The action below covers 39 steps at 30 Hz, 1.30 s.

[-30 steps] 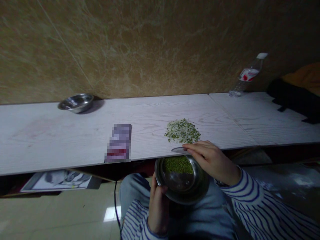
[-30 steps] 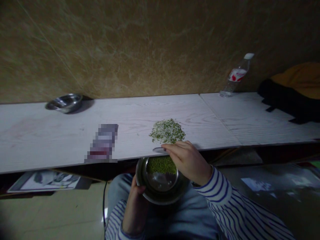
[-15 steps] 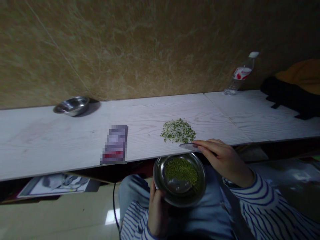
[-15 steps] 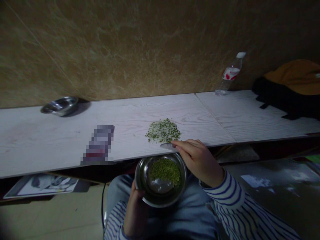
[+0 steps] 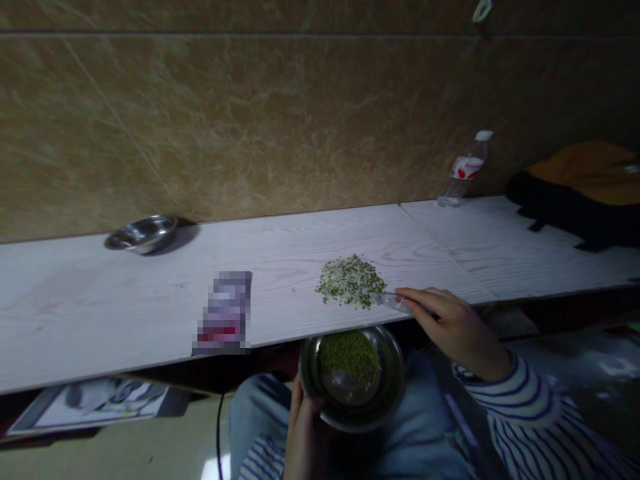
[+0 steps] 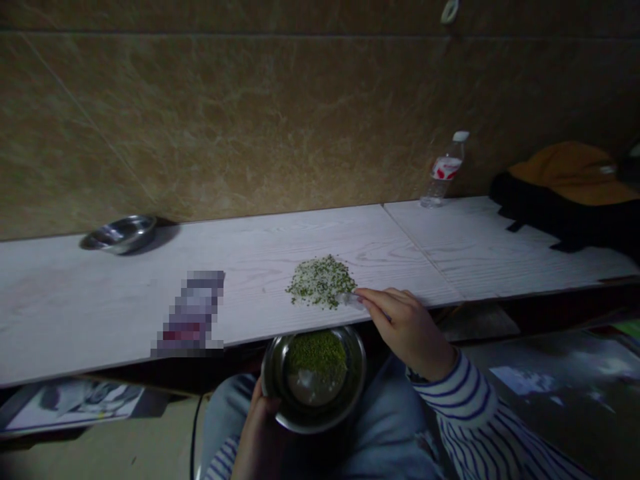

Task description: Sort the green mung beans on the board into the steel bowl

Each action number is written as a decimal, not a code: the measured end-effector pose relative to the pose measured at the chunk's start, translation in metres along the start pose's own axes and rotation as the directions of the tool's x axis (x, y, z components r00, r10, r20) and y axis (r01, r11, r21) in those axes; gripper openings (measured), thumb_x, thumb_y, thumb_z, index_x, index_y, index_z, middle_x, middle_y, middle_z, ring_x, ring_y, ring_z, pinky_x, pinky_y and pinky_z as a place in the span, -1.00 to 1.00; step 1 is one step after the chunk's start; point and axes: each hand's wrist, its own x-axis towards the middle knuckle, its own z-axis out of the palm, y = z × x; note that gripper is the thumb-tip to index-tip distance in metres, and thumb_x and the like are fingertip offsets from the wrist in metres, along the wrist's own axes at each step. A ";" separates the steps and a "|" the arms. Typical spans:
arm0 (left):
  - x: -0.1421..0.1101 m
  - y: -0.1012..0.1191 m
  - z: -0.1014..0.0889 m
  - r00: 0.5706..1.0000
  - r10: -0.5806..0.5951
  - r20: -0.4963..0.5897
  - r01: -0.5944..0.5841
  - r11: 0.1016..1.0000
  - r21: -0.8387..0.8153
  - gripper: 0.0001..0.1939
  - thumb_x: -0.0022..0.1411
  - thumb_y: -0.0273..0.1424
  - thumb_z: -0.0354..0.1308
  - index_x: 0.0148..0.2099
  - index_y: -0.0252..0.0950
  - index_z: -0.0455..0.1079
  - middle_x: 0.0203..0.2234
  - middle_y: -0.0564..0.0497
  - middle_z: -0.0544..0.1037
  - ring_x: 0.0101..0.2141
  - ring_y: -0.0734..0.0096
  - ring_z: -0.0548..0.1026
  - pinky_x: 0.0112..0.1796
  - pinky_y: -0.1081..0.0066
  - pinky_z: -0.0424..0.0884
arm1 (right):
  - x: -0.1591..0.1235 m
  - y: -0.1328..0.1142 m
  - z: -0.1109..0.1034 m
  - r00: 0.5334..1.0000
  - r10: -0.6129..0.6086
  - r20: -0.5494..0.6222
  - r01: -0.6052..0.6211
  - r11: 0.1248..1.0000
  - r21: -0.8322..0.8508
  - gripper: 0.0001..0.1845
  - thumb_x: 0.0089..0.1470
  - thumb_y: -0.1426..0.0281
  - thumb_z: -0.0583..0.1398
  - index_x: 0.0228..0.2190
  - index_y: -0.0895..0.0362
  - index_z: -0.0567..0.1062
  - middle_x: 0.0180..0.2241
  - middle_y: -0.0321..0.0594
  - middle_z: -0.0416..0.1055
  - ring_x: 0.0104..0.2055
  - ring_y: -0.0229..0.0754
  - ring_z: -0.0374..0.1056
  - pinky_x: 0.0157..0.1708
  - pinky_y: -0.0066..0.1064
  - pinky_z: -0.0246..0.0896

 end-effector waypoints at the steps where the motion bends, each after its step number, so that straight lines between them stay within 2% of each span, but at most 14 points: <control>1: 0.001 0.000 0.001 0.999 -0.035 -0.014 0.034 0.999 -0.031 -0.29 -0.06 -0.39 0.13 0.22 -0.11 0.26 -0.02 -0.10 0.51 -0.06 0.00 0.46 -0.14 0.11 0.43 | 0.000 0.000 0.000 1.000 -0.001 0.013 0.001 1.000 0.004 -0.76 0.21 0.41 0.09 -0.14 0.10 0.52 -0.24 -0.22 0.57 -0.23 -0.16 0.48 -0.20 -0.29 0.37; 7: 0.002 0.002 0.004 0.992 -0.112 -0.060 0.105 0.989 -0.105 -0.24 -0.12 -0.41 0.13 0.22 -0.11 0.25 -0.01 -0.10 0.50 -0.05 -0.03 0.45 -0.14 0.10 0.42 | 0.001 0.006 0.001 0.999 -0.023 0.042 0.022 1.000 0.021 -0.77 0.20 0.42 0.09 -0.20 0.09 0.53 -0.26 -0.23 0.58 -0.23 -0.17 0.48 -0.21 -0.29 0.36; 11: 0.001 0.004 0.007 0.995 -0.091 -0.044 0.088 0.993 -0.073 -0.24 -0.12 -0.40 0.16 0.22 -0.13 0.25 -0.04 -0.11 0.52 -0.03 -0.04 0.45 -0.11 0.11 0.40 | 0.001 0.010 -0.001 0.998 -0.025 0.056 0.024 0.999 0.033 -0.77 0.20 0.42 0.08 -0.23 0.08 0.54 -0.28 -0.24 0.58 -0.24 -0.18 0.48 -0.23 -0.29 0.37; 14: 0.000 0.002 0.010 0.996 -0.088 -0.027 0.086 0.992 -0.093 -0.28 -0.08 -0.41 0.15 0.21 -0.16 0.26 -0.08 -0.10 0.55 -0.06 0.02 0.48 -0.06 0.14 0.37 | 0.003 0.008 0.000 0.990 -0.058 0.125 0.048 0.996 0.079 -0.77 0.19 0.44 0.09 -0.22 0.08 0.54 -0.28 -0.23 0.57 -0.23 -0.19 0.47 -0.23 -0.30 0.36; 19: -0.002 -0.005 0.012 0.992 -0.114 -0.044 0.107 0.984 -0.143 -0.25 -0.11 -0.44 0.16 0.22 -0.16 0.25 -0.15 -0.06 0.58 -0.13 0.06 0.52 -0.05 0.15 0.37 | 0.016 0.003 0.012 0.969 -0.148 0.199 0.116 0.979 0.166 -0.76 0.21 0.45 0.08 -0.18 0.05 0.53 -0.25 -0.22 0.57 -0.20 -0.20 0.46 -0.18 -0.29 0.32; 23: -0.001 -0.005 0.010 0.990 -0.135 -0.049 0.127 0.983 -0.135 -0.25 -0.09 -0.44 0.15 0.23 -0.15 0.24 -0.19 -0.07 0.59 -0.22 0.08 0.54 -0.09 0.12 0.39 | 0.032 0.008 0.027 0.966 -0.147 0.214 0.106 0.976 0.191 -0.76 0.21 0.45 0.08 -0.16 0.06 0.52 -0.22 -0.25 0.56 -0.17 -0.21 0.45 -0.15 -0.30 0.30; 28: -0.001 -0.003 0.015 0.989 -0.125 -0.079 0.112 0.982 -0.152 -0.20 -0.07 -0.47 0.14 0.28 -0.10 0.16 -0.23 -0.01 0.60 -0.19 0.13 0.54 -0.08 0.20 0.39 | 0.051 0.016 0.045 0.974 -0.126 0.189 0.089 0.977 0.191 -0.75 0.22 0.44 0.07 -0.16 0.09 0.52 -0.21 -0.21 0.56 -0.16 -0.19 0.46 -0.12 -0.27 0.31; 32: -0.002 -0.002 0.021 0.983 -0.179 -0.028 0.174 0.976 -0.130 -0.16 -0.06 -0.43 0.10 0.33 -0.06 0.07 -0.20 -0.03 0.59 -0.15 0.05 0.53 -0.14 0.13 0.42 | 0.063 0.019 0.053 0.976 -0.128 0.175 0.088 0.972 0.218 -0.76 0.20 0.46 0.09 -0.17 0.09 0.52 -0.22 -0.23 0.57 -0.16 -0.21 0.45 -0.12 -0.31 0.30; 36: -0.002 -0.002 0.027 0.978 -0.198 -0.067 0.187 0.973 -0.138 -0.10 -0.10 -0.44 0.14 0.34 -0.06 0.06 -0.19 -0.06 0.59 -0.13 0.01 0.53 -0.16 0.15 0.44 | 0.071 0.021 0.052 0.976 -0.134 0.172 0.097 0.974 0.206 -0.77 0.20 0.45 0.09 -0.17 0.09 0.52 -0.22 -0.23 0.57 -0.17 -0.19 0.45 -0.13 -0.28 0.29; 39: 0.001 -0.004 0.030 0.981 -0.186 -0.057 0.174 0.970 -0.173 -0.08 -0.14 -0.46 0.14 0.33 -0.12 0.06 -0.22 -0.08 0.60 -0.10 -0.01 0.52 -0.16 0.15 0.43 | 0.073 0.023 0.047 0.984 -0.112 0.140 0.085 0.978 0.189 -0.78 0.21 0.44 0.10 -0.17 0.09 0.51 -0.22 -0.22 0.57 -0.18 -0.17 0.45 -0.14 -0.25 0.28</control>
